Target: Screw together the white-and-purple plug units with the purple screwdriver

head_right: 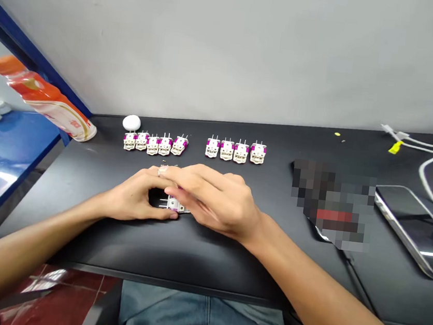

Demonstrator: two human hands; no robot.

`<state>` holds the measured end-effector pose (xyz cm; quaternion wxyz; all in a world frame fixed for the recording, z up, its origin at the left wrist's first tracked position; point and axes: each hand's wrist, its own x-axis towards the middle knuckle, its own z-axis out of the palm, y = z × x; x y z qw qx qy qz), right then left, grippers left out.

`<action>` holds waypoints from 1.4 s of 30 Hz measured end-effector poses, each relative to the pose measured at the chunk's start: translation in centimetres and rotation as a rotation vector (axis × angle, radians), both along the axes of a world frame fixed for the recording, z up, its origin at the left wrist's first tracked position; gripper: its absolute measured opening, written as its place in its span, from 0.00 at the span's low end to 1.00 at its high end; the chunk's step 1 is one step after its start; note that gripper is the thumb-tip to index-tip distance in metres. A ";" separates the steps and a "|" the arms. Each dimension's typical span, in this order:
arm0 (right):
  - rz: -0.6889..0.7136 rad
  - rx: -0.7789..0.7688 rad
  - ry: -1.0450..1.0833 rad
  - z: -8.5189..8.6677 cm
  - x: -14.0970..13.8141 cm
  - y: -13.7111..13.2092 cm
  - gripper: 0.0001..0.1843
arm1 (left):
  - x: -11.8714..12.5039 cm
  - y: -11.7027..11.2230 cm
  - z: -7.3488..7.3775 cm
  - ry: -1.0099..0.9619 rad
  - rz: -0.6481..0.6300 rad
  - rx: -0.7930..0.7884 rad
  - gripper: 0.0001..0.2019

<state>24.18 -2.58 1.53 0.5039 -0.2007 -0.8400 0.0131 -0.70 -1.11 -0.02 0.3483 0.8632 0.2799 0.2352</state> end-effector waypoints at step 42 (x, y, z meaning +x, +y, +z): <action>0.078 -0.041 -0.028 -0.2 0.3 0.0 0.37 | 0.2 -0.2 -0.1 -0.001 0.024 0.021 0.11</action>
